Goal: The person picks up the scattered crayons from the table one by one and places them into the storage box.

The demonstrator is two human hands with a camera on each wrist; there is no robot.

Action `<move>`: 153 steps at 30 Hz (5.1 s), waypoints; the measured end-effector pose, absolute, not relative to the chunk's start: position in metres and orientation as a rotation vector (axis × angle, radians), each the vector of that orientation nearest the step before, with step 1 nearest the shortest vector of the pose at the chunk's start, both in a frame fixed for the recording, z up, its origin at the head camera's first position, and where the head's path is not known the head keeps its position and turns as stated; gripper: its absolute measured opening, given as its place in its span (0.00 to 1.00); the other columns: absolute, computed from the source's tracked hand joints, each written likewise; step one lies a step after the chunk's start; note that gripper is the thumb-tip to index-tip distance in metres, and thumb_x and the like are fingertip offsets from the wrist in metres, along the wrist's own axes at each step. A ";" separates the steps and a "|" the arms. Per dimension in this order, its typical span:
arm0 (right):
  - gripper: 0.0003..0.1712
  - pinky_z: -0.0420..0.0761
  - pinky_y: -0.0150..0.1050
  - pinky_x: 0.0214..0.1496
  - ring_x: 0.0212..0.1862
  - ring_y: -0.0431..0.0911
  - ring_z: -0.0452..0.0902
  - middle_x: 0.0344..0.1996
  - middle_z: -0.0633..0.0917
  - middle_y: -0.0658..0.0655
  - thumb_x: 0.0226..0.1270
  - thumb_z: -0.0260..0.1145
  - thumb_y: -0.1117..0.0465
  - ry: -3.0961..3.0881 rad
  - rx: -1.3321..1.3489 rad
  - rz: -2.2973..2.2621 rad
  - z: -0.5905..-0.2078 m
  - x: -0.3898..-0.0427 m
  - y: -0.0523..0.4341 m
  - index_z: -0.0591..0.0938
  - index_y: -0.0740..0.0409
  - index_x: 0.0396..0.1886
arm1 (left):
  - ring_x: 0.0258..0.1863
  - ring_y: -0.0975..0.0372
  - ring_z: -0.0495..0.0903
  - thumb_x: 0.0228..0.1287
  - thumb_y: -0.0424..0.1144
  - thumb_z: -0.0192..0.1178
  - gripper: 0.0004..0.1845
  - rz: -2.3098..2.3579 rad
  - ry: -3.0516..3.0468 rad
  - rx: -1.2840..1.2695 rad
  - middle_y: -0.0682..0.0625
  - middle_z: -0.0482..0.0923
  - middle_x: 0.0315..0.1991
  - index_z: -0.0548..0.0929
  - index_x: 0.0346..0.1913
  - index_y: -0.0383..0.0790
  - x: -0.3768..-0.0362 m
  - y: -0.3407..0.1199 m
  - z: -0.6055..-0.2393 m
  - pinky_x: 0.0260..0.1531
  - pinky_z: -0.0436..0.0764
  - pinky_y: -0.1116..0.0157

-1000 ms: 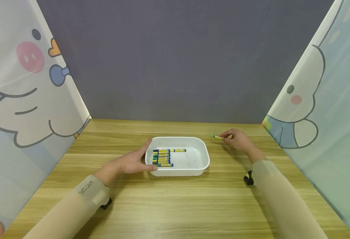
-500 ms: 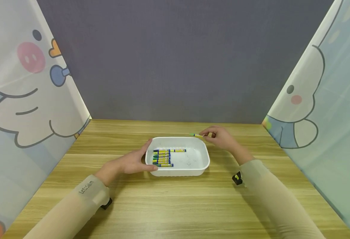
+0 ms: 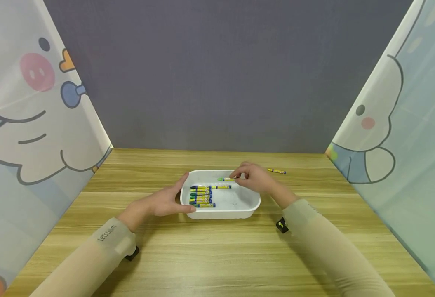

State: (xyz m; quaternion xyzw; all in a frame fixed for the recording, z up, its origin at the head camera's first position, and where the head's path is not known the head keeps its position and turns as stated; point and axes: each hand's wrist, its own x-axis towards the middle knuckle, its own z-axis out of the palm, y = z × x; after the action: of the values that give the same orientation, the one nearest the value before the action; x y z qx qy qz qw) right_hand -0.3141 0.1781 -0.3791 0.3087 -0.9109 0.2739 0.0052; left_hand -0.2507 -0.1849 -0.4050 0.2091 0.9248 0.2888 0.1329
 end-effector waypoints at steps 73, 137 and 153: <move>0.16 0.82 0.58 0.58 0.55 0.61 0.82 0.58 0.88 0.70 0.84 0.65 0.62 -2.952 0.491 0.873 -0.393 -0.355 0.306 0.89 0.63 0.63 | 0.63 0.49 0.79 0.66 0.69 0.72 0.71 0.889 2.658 0.636 0.35 0.72 0.77 0.32 0.92 0.51 -0.249 -0.186 -0.405 0.76 0.70 0.38; 0.12 0.77 0.36 0.41 0.38 0.41 0.75 0.43 0.87 0.49 0.77 0.72 0.63 -2.826 1.010 0.971 -0.380 -0.305 0.170 0.94 0.47 0.53 | 0.58 0.49 0.83 0.64 0.70 0.73 0.72 0.848 2.683 0.617 0.31 0.77 0.73 0.33 0.91 0.46 -0.250 -0.185 -0.405 0.73 0.74 0.37; 0.12 0.78 0.36 0.45 0.39 0.37 0.77 0.42 0.87 0.44 0.72 0.72 0.64 -2.908 1.098 0.630 -0.395 -0.305 0.148 0.94 0.44 0.47 | 0.59 0.48 0.83 0.64 0.70 0.73 0.72 0.836 2.690 0.599 0.30 0.77 0.73 0.33 0.91 0.47 -0.249 -0.186 -0.402 0.73 0.74 0.37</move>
State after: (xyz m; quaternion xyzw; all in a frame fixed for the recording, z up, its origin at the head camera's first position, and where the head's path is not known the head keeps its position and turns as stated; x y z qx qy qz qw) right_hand -0.3049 0.1482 -0.3953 0.3461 -0.9168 0.1985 -0.0148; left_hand -0.2493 -0.1859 -0.4024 0.2061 0.9261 0.2879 0.1304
